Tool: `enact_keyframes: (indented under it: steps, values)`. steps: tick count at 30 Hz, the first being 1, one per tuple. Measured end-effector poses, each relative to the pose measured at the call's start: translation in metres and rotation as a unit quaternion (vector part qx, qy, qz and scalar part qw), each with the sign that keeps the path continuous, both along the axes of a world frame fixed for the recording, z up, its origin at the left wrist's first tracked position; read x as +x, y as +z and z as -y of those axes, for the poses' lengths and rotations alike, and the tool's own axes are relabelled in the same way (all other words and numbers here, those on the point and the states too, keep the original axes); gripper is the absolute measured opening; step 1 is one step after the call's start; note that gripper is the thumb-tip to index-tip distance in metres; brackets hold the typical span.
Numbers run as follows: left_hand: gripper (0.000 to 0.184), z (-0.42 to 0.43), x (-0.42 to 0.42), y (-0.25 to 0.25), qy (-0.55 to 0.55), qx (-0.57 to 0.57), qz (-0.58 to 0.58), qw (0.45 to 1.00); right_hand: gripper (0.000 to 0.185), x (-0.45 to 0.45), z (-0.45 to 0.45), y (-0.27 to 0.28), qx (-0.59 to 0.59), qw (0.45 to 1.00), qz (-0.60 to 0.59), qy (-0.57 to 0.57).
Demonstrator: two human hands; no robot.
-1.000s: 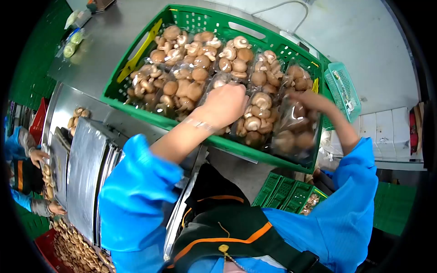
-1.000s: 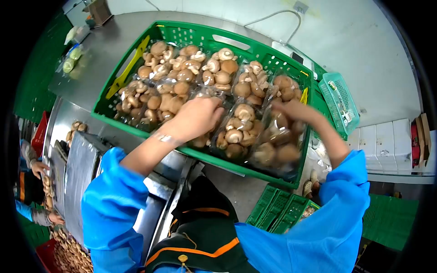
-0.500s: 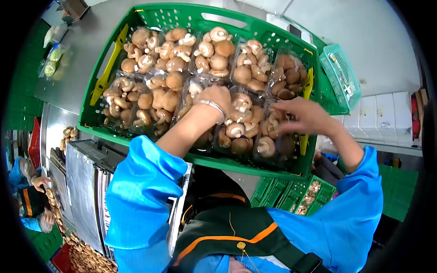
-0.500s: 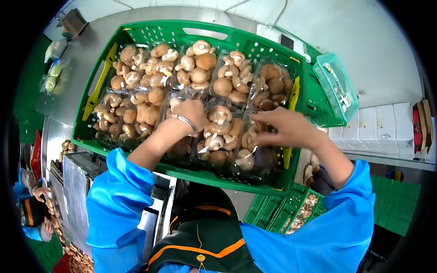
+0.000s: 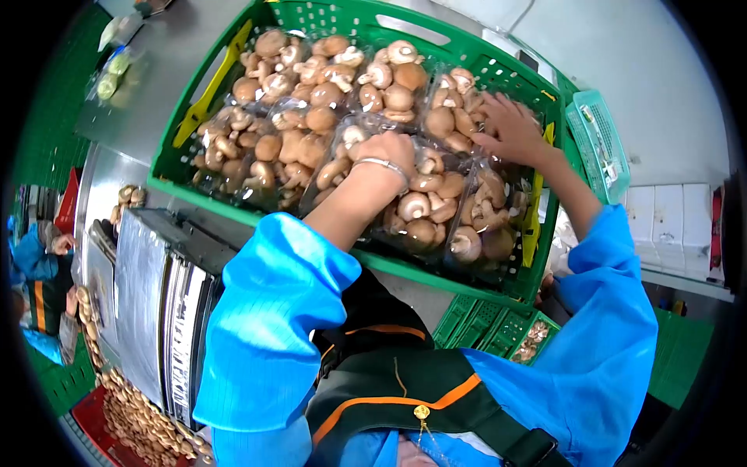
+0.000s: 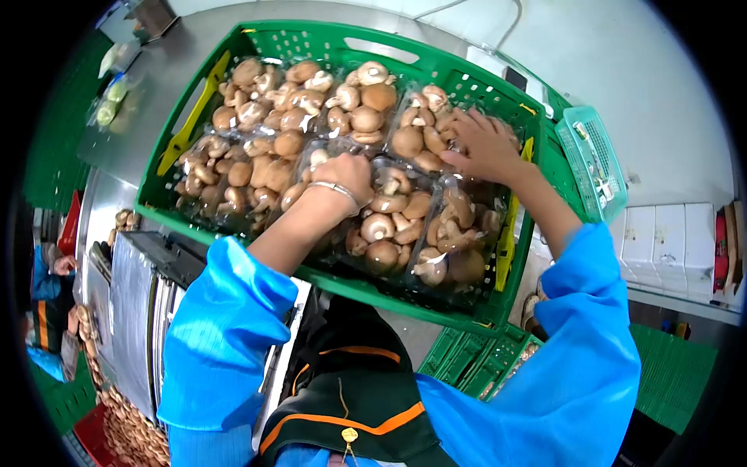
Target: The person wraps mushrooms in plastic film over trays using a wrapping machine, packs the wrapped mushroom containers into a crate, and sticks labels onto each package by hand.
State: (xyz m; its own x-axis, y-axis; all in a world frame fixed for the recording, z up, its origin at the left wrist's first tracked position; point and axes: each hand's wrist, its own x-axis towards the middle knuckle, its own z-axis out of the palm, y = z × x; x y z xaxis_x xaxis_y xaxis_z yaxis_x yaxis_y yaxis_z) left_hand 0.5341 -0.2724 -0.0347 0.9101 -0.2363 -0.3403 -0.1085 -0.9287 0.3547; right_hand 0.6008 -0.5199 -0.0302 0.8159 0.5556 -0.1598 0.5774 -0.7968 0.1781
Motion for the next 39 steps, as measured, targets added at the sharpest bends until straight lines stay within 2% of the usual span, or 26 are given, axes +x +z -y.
enact_keyframes:
  steps: [4,6,7,10,11,13,14,16,18,20,21,22,23,24,26,27,28,29,31,32,33,34,35,36,38,39]
  values:
    - [0.020,-0.025,-0.027,0.019,0.029,-0.046,0.045,0.998,0.062,-0.068,-0.008,0.060,0.198,0.976,-0.019,0.086]
    - [0.016,-0.036,-0.056,0.038,0.001,-0.127,0.122,0.984,0.072,-0.114,-0.020,0.066,0.143,0.975,-0.134,0.103]
    - [0.014,-0.037,-0.076,0.048,-0.006,-0.176,0.156,0.972,0.079,-0.136,-0.020,0.043,0.023,0.983,-0.149,0.102]
    - [0.009,-0.052,-0.182,0.067,0.007,-0.313,0.232,0.921,0.081,-0.147,-0.026,0.005,0.007,0.989,-0.112,0.092]
    - [0.007,-0.059,-0.224,0.063,0.052,-0.344,0.220,0.911,0.081,-0.144,-0.027,0.011,0.074,0.985,-0.103,0.116]
    - [0.009,-0.076,-0.307,0.031,0.189,-0.402,0.232,0.866,0.075,-0.146,-0.036,0.028,0.038,0.988,-0.070,0.130]
    - [0.011,-0.080,-0.354,0.006,0.282,-0.425,0.254,0.822,0.068,-0.150,-0.041,0.032,0.102,0.979,0.006,0.178]
    - [0.016,-0.088,-0.460,-0.029,0.536,-0.390,0.157,0.732,0.045,-0.187,-0.100,0.068,0.194,0.944,0.097,0.250]
    - [0.026,-0.086,-0.557,-0.047,0.785,-0.371,0.025,0.496,0.032,-0.222,-0.151,0.056,0.503,0.848,-0.161,0.054]
    - [0.032,-0.080,-0.651,-0.089,0.887,-0.364,0.132,0.253,0.021,-0.302,-0.233,0.051,0.493,0.831,-0.233,0.111]
    - [0.034,-0.073,-0.676,-0.109,0.890,-0.299,0.250,0.235,0.019,-0.341,-0.260,0.045,0.472,0.802,-0.343,0.131]
    - [0.039,-0.075,-0.697,-0.129,0.876,-0.231,0.363,0.217,0.017,-0.376,-0.277,0.035,0.376,0.810,-0.377,0.245]
    - [0.043,-0.082,-0.712,-0.146,0.886,-0.186,0.353,0.237,0.017,-0.421,-0.291,0.023,0.341,0.788,-0.400,0.322]
    - [0.048,-0.087,-0.717,-0.155,0.893,-0.143,0.338,0.261,0.016,-0.452,-0.305,0.019,0.318,0.721,-0.341,0.513]
    - [0.051,-0.093,-0.722,-0.179,0.837,-0.363,0.269,0.309,0.010,-0.511,-0.318,0.012,0.318,0.657,-0.442,0.521]
    - [0.045,-0.095,-0.715,-0.173,0.820,-0.383,0.196,0.377,0.012,-0.529,-0.323,0.012,0.321,0.634,-0.463,0.529]
    - [0.038,-0.094,-0.710,-0.182,0.763,-0.414,0.221,0.444,0.014,-0.540,-0.331,0.012,0.274,0.626,-0.451,0.574]
    - [0.032,-0.093,-0.706,-0.182,0.758,-0.324,0.249,0.509,0.018,-0.548,-0.335,0.007,0.276,0.628,-0.448,0.573]
    - [0.023,-0.083,-0.703,-0.167,0.698,-0.502,0.314,0.402,0.028,-0.561,-0.336,-0.004,0.301,0.642,-0.458,0.536]
    - [0.022,-0.075,-0.706,-0.139,0.684,-0.497,0.255,0.469,0.033,-0.567,-0.335,-0.008,0.320,0.653,-0.477,0.494]
    - [0.021,-0.066,-0.701,-0.093,0.675,-0.547,0.211,0.447,0.039,-0.566,-0.333,-0.014,0.236,0.685,-0.525,0.447]
    - [0.019,-0.057,-0.697,-0.093,0.659,-0.513,0.212,0.508,0.044,-0.560,-0.333,-0.019,0.144,0.709,-0.572,0.388]
    - [0.016,-0.065,-0.691,-0.046,0.631,-0.335,0.239,0.657,0.039,-0.550,-0.336,-0.020,0.074,0.649,-0.684,0.324]
    - [0.015,-0.072,-0.689,-0.042,0.576,-0.243,0.276,0.730,0.029,-0.544,-0.334,-0.002,0.091,0.667,-0.650,0.353]
    - [0.014,-0.087,-0.676,-0.013,0.551,-0.211,0.290,0.753,0.017,-0.530,-0.327,0.027,0.167,0.685,-0.590,0.393]
    - [0.016,-0.092,-0.659,0.010,0.599,-0.325,0.279,0.677,0.016,-0.519,-0.324,0.035,0.201,0.682,-0.557,0.430]
